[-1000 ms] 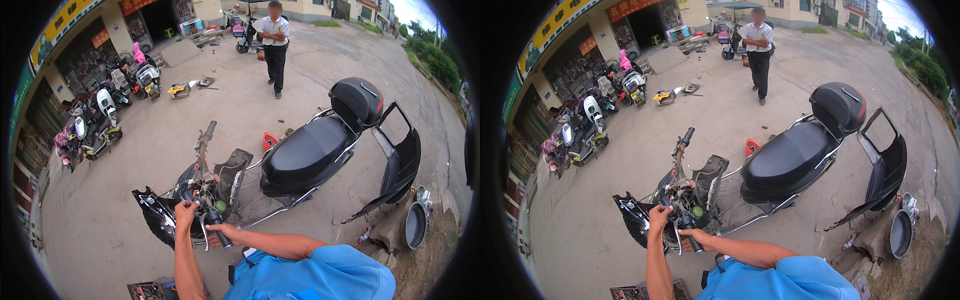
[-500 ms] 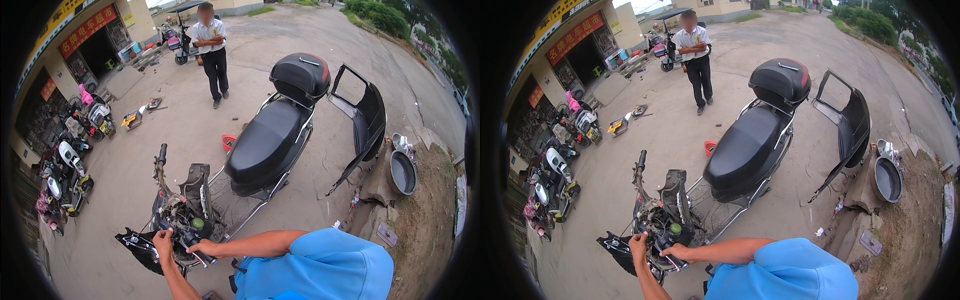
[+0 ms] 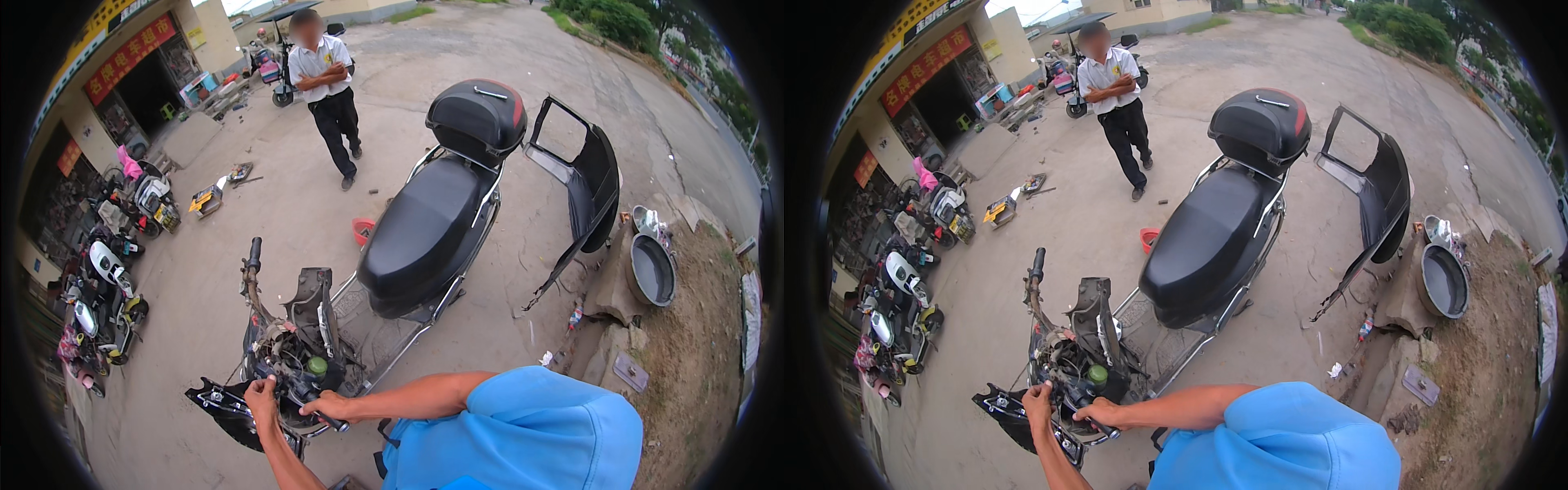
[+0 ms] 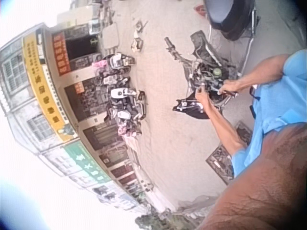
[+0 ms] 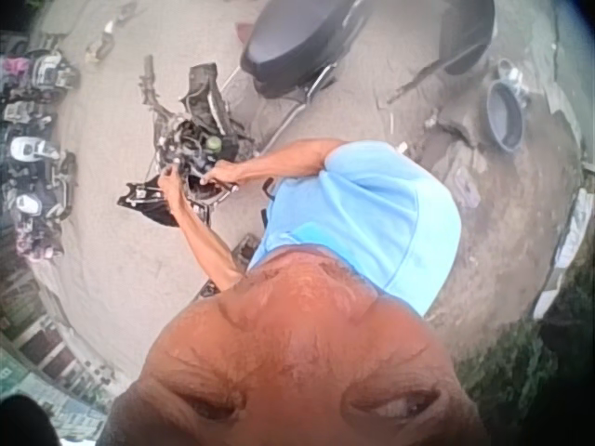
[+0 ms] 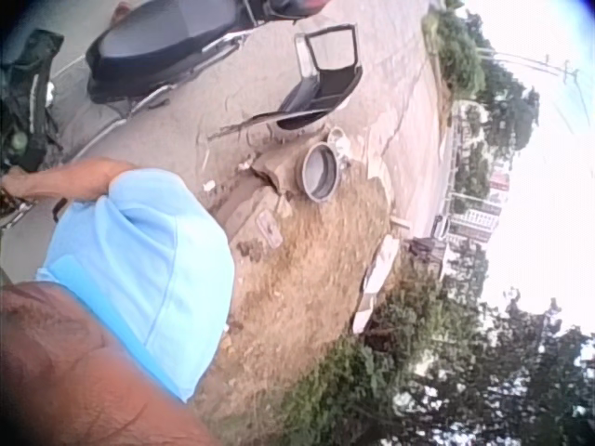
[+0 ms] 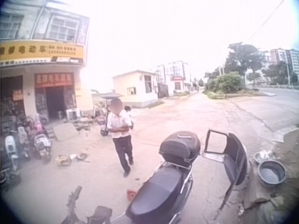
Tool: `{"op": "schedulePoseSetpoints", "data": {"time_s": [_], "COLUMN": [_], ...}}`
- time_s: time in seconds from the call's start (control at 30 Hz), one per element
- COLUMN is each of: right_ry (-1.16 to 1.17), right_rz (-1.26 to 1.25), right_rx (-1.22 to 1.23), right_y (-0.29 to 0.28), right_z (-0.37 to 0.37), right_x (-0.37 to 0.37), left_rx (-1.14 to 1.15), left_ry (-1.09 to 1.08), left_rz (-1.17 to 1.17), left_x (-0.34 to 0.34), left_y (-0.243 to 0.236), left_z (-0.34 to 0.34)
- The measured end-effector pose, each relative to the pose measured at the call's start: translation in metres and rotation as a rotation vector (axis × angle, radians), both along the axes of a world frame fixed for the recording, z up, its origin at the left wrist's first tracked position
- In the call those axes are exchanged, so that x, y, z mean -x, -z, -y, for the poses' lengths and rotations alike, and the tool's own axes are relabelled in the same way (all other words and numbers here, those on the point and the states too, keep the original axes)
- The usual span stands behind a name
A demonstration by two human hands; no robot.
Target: The person uses a socket wrench to tighten bolts on a motorcycle wheel, then works on the wiring and handlebars by hand.
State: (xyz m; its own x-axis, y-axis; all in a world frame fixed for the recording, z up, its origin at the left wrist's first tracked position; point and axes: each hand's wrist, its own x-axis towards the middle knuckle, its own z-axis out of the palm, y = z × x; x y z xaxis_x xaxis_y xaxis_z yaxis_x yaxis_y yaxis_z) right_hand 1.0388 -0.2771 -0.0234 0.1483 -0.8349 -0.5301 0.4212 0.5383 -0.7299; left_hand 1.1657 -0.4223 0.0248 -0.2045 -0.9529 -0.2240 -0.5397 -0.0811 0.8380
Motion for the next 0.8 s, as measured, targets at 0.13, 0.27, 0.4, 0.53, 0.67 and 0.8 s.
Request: {"op": "schedulePoseSetpoints", "data": {"time_s": [0.13, 0.27, 0.4, 0.53, 0.67, 0.8], "right_ry": [0.111, -0.017, 0.037, -0.03, -0.128, 0.084], "right_rz": [-0.198, 0.293, 0.061, 0.161, 0.521, 0.112], "right_rx": [0.011, -0.005, 0.0, -0.009, 0.003, 0.018], "right_y": [0.027, -0.011, -0.004, -0.016, 0.01, -0.001], "right_z": [0.008, -0.003, 0.001, -0.002, 0.002, 0.005], "right_x": [-0.009, 0.001, -0.005, -0.001, 0.002, -0.012], "left_rx": [0.0, -0.009, -0.004, 0.008, 0.011, 0.029], "left_ry": [0.017, 0.019, 0.027, 0.045, 0.067, 0.027], "left_rz": [-0.005, 0.032, 0.059, 0.056, 0.012, -0.008], "left_x": [0.007, -0.002, -0.002, -0.007, 0.0, -0.024], "left_y": [-0.003, -0.002, 0.0, 0.004, 0.018, 0.037], "left_z": [-0.001, 0.002, 0.002, 0.007, 0.015, 0.033]}}
